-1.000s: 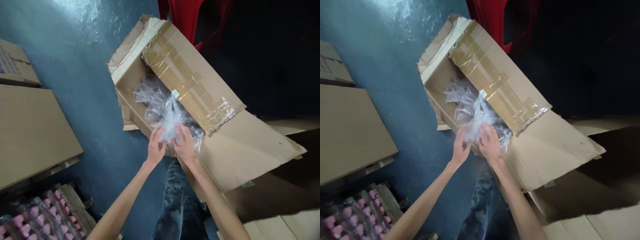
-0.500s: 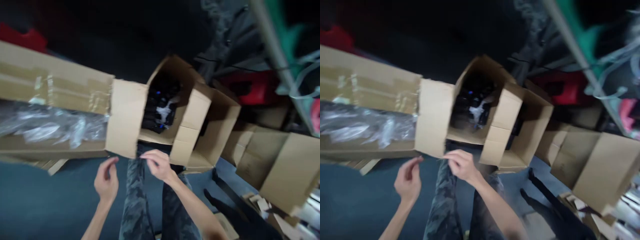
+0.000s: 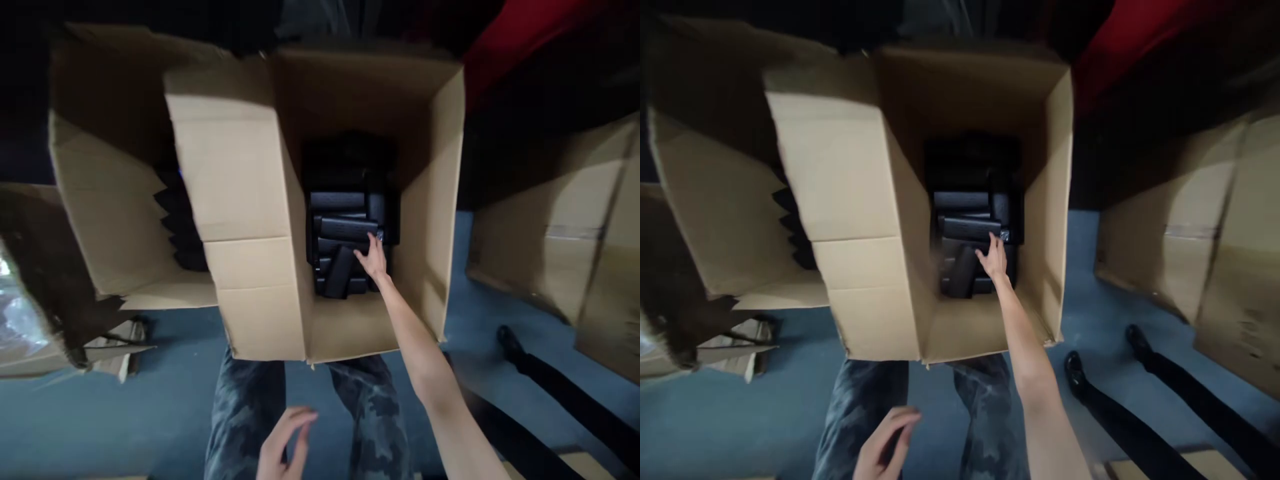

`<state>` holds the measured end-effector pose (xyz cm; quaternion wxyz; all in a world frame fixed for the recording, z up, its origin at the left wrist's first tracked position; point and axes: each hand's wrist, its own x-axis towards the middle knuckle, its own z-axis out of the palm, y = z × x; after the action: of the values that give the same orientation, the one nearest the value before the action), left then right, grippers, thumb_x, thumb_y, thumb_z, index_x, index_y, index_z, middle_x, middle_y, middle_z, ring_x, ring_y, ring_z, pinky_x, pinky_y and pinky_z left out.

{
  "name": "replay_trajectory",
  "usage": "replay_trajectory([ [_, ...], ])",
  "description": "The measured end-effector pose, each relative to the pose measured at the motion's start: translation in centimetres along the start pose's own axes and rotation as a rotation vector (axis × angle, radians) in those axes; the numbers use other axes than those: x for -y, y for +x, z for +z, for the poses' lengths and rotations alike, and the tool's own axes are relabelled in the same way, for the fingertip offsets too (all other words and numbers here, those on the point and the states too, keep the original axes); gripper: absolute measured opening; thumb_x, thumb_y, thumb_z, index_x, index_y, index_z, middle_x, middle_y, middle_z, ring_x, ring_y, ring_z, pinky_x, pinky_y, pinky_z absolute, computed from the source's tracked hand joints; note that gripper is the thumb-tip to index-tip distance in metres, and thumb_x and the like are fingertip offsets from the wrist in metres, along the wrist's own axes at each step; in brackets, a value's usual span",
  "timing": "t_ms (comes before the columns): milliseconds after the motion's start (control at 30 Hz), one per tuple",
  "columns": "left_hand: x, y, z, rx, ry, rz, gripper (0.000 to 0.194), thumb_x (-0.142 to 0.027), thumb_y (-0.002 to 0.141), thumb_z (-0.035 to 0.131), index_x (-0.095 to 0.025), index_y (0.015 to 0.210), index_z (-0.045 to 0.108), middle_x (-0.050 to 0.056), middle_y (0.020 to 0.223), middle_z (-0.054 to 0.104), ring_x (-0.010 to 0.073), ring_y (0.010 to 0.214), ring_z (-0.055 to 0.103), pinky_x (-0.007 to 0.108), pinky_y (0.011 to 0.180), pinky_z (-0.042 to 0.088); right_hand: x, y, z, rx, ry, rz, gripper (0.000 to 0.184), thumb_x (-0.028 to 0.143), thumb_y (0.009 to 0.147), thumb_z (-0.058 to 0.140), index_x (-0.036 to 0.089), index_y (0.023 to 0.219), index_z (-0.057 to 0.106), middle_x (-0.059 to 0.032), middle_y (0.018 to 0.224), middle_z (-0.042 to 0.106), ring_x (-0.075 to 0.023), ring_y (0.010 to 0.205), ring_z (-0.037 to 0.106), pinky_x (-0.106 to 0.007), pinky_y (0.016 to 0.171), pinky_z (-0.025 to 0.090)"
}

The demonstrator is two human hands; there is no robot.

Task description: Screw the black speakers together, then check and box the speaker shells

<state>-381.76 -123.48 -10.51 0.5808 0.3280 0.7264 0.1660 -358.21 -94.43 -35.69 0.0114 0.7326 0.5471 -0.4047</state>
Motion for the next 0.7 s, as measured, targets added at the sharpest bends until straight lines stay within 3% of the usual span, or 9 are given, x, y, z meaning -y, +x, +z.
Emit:
replay_trajectory([
  [100, -2.0, 11.9, 8.5, -0.133, 0.060, 0.050, 0.028, -0.032, 0.090, 0.069, -0.032, 0.116, 0.080, 0.010, 0.126, 0.076, 0.0339, 0.126, 0.071, 0.051, 0.112, 0.057, -0.2, 4.9, 2.2, 0.056, -0.051, -0.210, 0.075, 0.016, 0.098, 0.062, 0.017, 0.168, 0.034, -0.0161, 0.174, 0.025, -0.0277, 0.164, 0.023, -0.050, 0.137, 0.018],
  [167, -0.8, 21.0, 13.1, -0.278, 0.110, -0.011, 0.062, -0.026, 0.083, 0.075, -0.026, 0.144, 0.063, 0.015, 0.153, 0.057, 0.0357, 0.149, 0.052, 0.054, 0.126, 0.042, -0.3, 7.7, 2.9, 0.159, -0.085, -0.355, 0.091, 0.007, 0.082, 0.077, 0.020, 0.165, 0.041, -0.0144, 0.175, 0.025, -0.0301, 0.166, 0.018, -0.051, 0.138, 0.009],
  [233, 1.5, 28.2, 16.0, -0.348, 0.141, -0.080, 0.085, -0.022, 0.074, 0.084, -0.021, 0.153, 0.052, 0.021, 0.159, 0.049, 0.0415, 0.152, 0.046, 0.061, 0.126, 0.038, -0.8, 9.9, 2.8, 0.225, -0.124, -0.430, 0.108, -0.006, 0.066, 0.083, 0.019, 0.164, 0.044, -0.0178, 0.175, 0.026, -0.0362, 0.166, 0.015, -0.057, 0.137, 0.003],
  [300, 3.4, 31.6, 17.4, -0.363, 0.145, -0.096, 0.092, -0.022, 0.067, 0.090, -0.018, 0.151, 0.051, 0.023, 0.155, 0.051, 0.0441, 0.149, 0.048, 0.064, 0.125, 0.039, -1.6, 11.1, 2.0, 0.239, -0.159, -0.438, 0.115, -0.014, 0.062, 0.080, 0.020, 0.166, 0.042, -0.0211, 0.173, 0.027, -0.0413, 0.165, 0.016, -0.063, 0.134, 0.001],
  [367, 3.9, 31.3, 17.6, -0.360, 0.128, -0.062, 0.083, -0.028, 0.071, 0.089, -0.019, 0.146, 0.054, 0.021, 0.152, 0.056, 0.0410, 0.148, 0.050, 0.061, 0.127, 0.037, -2.2, 11.2, 0.6, 0.244, -0.181, -0.406, 0.115, -0.014, 0.066, 0.079, 0.024, 0.167, 0.041, -0.0211, 0.171, 0.031, -0.0429, 0.161, 0.023, -0.066, 0.133, 0.007],
  [433, 3.3, 28.6, 16.7, -0.361, 0.089, -0.013, 0.072, -0.041, 0.079, 0.083, -0.020, 0.143, 0.056, 0.019, 0.151, 0.059, 0.0374, 0.148, 0.051, 0.058, 0.130, 0.033, -2.2, 10.1, -1.0, 0.252, -0.179, -0.337, 0.111, -0.004, 0.073, 0.084, 0.028, 0.168, 0.037, -0.0191, 0.168, 0.036, -0.0408, 0.157, 0.033, -0.064, 0.132, 0.017],
  [533, 0.3, 23.3, 13.5, -0.383, 0.002, 0.023, 0.083, -0.064, 0.078, 0.080, -0.017, 0.142, 0.056, 0.021, 0.151, 0.059, 0.0415, 0.148, 0.051, 0.064, 0.129, 0.033, -1.0, 5.8, -4.3, 0.247, -0.095, -0.193, 0.117, 0.037, 0.081, 0.091, 0.028, 0.173, 0.018, -0.0147, 0.166, 0.040, -0.0349, 0.153, 0.043, -0.054, 0.128, 0.033],
  [600, -3.1, 19.5, 11.4, -0.348, -0.097, 0.039, 0.094, -0.069, 0.074, 0.083, -0.020, 0.148, 0.052, 0.020, 0.152, 0.060, 0.0423, 0.145, 0.056, 0.064, 0.126, 0.039, 0.3, 0.2, -7.8, 0.243, 0.032, -0.125, 0.122, 0.062, 0.086, 0.083, 0.023, 0.173, 0.007, -0.0140, 0.160, 0.049, -0.0302, 0.145, 0.055, -0.043, 0.117, 0.051],
  [700, -10.2, 13.2, 8.8, -0.224, -0.235, 0.033, 0.100, -0.073, 0.074, 0.082, -0.033, 0.158, 0.045, 0.014, 0.161, 0.055, 0.0424, 0.147, 0.055, 0.065, 0.125, 0.041, 2.9, -12.5, -14.5, 0.251, 0.278, -0.129, 0.122, 0.073, 0.083, 0.079, 0.025, 0.172, 0.011, -0.0080, 0.156, 0.058, -0.0187, 0.140, 0.062, -0.028, 0.107, 0.058],
])
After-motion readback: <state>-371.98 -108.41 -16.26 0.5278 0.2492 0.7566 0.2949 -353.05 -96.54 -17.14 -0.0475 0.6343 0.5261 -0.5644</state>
